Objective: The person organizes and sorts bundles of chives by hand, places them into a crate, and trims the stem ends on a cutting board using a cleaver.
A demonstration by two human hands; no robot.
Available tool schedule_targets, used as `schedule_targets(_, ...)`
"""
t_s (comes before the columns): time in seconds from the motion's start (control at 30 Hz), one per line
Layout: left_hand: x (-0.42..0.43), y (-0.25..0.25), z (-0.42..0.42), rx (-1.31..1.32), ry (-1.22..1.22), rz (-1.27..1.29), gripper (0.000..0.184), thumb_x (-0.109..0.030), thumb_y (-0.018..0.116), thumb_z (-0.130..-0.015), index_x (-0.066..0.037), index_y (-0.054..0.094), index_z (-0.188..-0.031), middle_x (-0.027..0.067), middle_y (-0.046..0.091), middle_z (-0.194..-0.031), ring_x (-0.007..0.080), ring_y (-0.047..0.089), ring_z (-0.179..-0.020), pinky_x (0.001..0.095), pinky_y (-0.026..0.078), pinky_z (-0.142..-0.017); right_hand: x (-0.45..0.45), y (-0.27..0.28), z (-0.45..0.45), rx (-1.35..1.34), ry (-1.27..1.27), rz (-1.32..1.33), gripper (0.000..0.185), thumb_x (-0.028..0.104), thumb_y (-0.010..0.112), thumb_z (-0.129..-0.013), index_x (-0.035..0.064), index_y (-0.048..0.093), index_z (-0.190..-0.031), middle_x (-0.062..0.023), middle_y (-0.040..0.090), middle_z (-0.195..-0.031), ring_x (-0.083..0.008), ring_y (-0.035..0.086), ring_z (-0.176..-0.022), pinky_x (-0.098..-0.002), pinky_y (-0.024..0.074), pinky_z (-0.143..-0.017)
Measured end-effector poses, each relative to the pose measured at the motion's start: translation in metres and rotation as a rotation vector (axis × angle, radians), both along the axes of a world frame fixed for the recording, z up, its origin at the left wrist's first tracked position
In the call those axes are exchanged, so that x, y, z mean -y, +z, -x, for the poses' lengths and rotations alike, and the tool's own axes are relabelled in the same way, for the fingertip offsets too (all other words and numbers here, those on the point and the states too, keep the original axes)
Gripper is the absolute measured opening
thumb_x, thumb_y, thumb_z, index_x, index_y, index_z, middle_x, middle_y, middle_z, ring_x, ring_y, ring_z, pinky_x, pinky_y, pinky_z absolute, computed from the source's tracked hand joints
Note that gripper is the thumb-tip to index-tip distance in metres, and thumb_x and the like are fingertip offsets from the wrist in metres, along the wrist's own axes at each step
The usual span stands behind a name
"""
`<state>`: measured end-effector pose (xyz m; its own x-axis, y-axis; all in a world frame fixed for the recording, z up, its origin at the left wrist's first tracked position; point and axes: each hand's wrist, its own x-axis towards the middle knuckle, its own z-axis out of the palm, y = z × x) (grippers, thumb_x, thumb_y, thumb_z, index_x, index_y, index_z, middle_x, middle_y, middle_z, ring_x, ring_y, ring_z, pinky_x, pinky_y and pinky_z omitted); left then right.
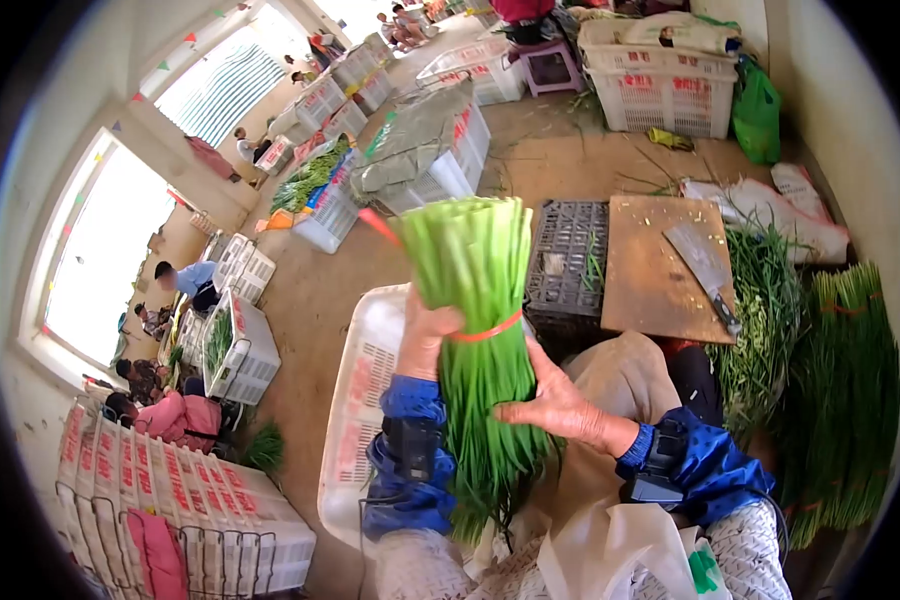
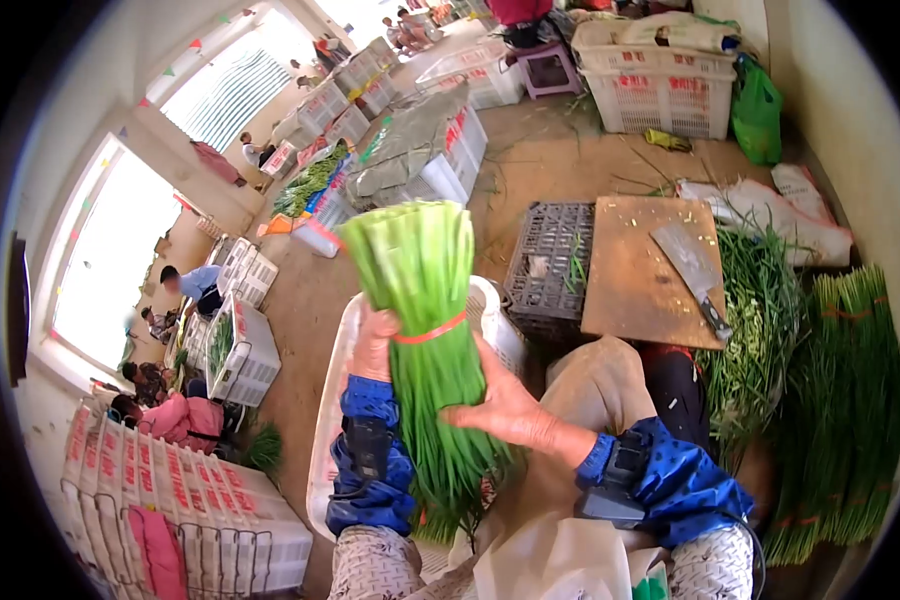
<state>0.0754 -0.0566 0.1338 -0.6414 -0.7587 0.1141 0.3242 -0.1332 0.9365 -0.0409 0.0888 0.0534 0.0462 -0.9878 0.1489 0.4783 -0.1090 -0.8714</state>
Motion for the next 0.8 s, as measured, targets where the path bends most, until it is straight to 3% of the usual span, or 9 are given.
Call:
schedule_targets(0.13,-0.010,0.000,0.001,0.176,-0.044,0.289,0.130,-0.038,0.092,-0.061,-0.007,0.007,-0.155,0.0166,0.048,-0.141,0.0262,0.048,-0.130,0.0386,0.040,-0.108,0.009,-0.003,-0.002,0.054,-0.117,0.022,0.090,0.001,0.071,-0.080,0.0020,0.018,-0.153,-0.0102,0.045,-0.141,-0.0195,0.042,-0.131,-0.0342,0.0366,-0.109)
schedule_targets(0.2,-0.023,-0.014,0.001,0.243,0.049,0.468,0.126,-0.029,0.092,-0.062,-0.009,0.008,-0.154,0.0178,0.048,-0.140,0.0269,0.050,-0.127,0.0395,0.044,-0.103,0.011,-0.007,-0.005,-0.001,-0.192,0.037,0.089,0.004,0.071,-0.082,0.0013,0.018,-0.153,-0.0104,0.044,-0.141,-0.0196,0.042,-0.132,-0.0346,0.0367,-0.109)
schedule_targets(0.33,0.007,-0.021,0.001,0.423,0.177,0.308,0.107,0.001,0.083,-0.062,-0.004,0.021,-0.149,0.0174,0.065,-0.116,0.0274,0.067,-0.100,0.0376,0.057,-0.086,0.023,-0.009,0.003,-0.308,-0.142,0.151,0.099,0.028,0.077,-0.084,0.0050,0.012,-0.155,-0.0133,0.047,-0.137,-0.0208,0.046,-0.126,-0.0350,0.0394,-0.106)
schedule_targets(0.4,0.009,-0.006,-0.002,0.258,0.160,0.111,0.085,0.007,0.075,-0.067,-0.002,0.035,-0.141,0.0176,0.065,-0.115,0.0281,0.068,-0.098,0.0395,0.059,-0.082,0.030,0.007,0.022,-0.549,-0.038,0.074,0.104,0.048,0.072,-0.084,-0.0012,0.011,-0.153,-0.0275,0.055,-0.128,-0.0345,0.055,-0.121,-0.0385,0.0431,-0.103)
schedule_targets(0.43,0.030,-0.013,-0.012,0.253,0.242,0.181,0.077,0.005,0.075,-0.067,-0.001,0.041,-0.137,0.0160,0.065,-0.114,0.0272,0.067,-0.097,0.0396,0.058,-0.085,0.035,0.000,0.032,-0.644,-0.086,-0.006,0.102,0.051,0.072,-0.083,-0.0004,0.017,-0.153,-0.0269,0.058,-0.122,-0.0341,0.058,-0.116,-0.0386,0.0446,-0.100)
schedule_targets(0.5,0.050,0.004,-0.033,0.152,0.307,0.246,0.059,-0.007,0.073,-0.074,-0.002,0.052,-0.129,0.0127,0.065,-0.113,0.0232,0.066,-0.097,0.0382,0.055,-0.088,0.027,0.000,0.049,-0.490,-0.340,0.076,0.082,0.036,0.070,-0.089,-0.0016,0.029,-0.149,-0.0205,0.061,-0.115,-0.0245,0.061,-0.104,-0.0346,0.0484,-0.092)
schedule_targets(0.6,0.077,0.022,-0.060,-0.119,0.336,0.231,0.058,-0.043,0.055,-0.093,-0.003,0.052,-0.135,0.0139,0.060,-0.129,0.0252,0.060,-0.116,0.0397,0.049,-0.100,-0.011,0.006,0.099,-0.266,-0.535,0.055,0.057,0.018,0.064,-0.094,-0.0034,0.041,-0.141,-0.0118,0.062,-0.110,-0.0145,0.060,-0.097,-0.0294,0.0508,-0.085)
schedule_targets(0.73,0.077,0.028,-0.040,-0.272,0.616,0.187,0.058,-0.054,0.047,-0.097,-0.015,0.049,-0.140,0.0095,0.055,-0.138,0.0291,0.055,-0.125,0.0492,0.045,-0.106,-0.071,-0.018,0.136,-0.252,-0.769,-0.132,0.048,0.012,0.060,-0.095,-0.0048,0.045,-0.137,-0.0072,0.062,-0.100,-0.0123,0.060,-0.083,-0.0281,0.0523,-0.075)
schedule_targets(0.8,0.110,-0.007,-0.039,-0.366,0.614,0.184,0.056,-0.054,0.055,-0.093,-0.026,0.047,-0.141,0.0066,0.048,-0.145,0.0325,0.050,-0.129,0.0548,0.043,-0.105,-0.096,-0.037,0.138,-0.324,-0.777,-0.105,0.043,0.012,0.060,-0.095,-0.0044,0.048,-0.133,-0.0074,0.062,-0.097,-0.0124,0.060,-0.079,-0.0269,0.0517,-0.072)
